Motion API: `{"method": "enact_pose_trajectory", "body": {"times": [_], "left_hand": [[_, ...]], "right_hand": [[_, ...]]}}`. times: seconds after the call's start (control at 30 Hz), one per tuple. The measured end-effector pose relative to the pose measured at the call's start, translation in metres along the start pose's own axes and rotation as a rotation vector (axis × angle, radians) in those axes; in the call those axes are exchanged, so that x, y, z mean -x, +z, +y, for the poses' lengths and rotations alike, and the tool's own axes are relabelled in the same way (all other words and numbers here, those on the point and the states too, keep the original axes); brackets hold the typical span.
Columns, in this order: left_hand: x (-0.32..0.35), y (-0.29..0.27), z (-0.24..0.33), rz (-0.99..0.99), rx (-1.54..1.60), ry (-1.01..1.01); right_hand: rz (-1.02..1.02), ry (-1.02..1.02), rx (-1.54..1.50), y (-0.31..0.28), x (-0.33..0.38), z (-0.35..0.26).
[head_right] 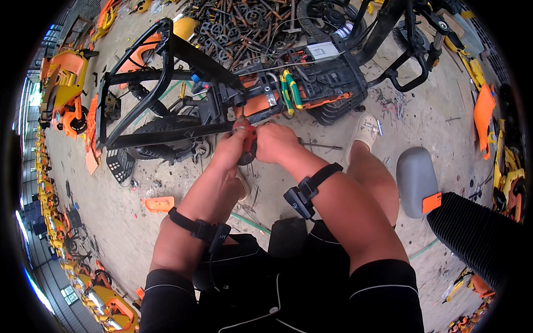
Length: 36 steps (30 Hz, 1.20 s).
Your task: The person uses an impact driver to loosen components on a vehicle frame and then uses pliers to manipulate and organize various wires and electrical connectors.
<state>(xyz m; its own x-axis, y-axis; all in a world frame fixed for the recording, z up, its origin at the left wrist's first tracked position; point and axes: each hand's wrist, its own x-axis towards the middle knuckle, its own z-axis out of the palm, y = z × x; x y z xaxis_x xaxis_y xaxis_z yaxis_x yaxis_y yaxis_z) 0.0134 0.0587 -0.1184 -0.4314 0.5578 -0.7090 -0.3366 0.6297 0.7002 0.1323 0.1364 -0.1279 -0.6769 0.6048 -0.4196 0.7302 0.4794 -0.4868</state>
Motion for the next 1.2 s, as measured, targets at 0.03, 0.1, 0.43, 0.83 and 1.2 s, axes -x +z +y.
{"method": "enact_pose_trajectory", "body": {"times": [0.03,0.1,0.43,0.83,1.2], "left_hand": [[0.0,0.0,0.0,-0.002,0.0,0.009],[0.0,-0.001,0.0,-0.004,0.003,0.027],[0.006,0.001,0.004,0.005,-0.003,-0.006],[0.003,0.0,-0.001,0.018,-0.02,0.039],[0.001,-0.002,-0.002,-0.005,-0.017,0.04]], "right_hand": [[0.0,0.005,0.0,0.0,0.0,0.0],[-0.03,0.006,-0.003,-0.004,0.001,-0.002],[0.039,-0.014,0.03,0.008,-0.003,0.002],[-0.012,-0.002,-0.001,0.002,-0.003,0.001],[-0.056,0.07,0.013,-0.007,0.0,-0.009]]}}
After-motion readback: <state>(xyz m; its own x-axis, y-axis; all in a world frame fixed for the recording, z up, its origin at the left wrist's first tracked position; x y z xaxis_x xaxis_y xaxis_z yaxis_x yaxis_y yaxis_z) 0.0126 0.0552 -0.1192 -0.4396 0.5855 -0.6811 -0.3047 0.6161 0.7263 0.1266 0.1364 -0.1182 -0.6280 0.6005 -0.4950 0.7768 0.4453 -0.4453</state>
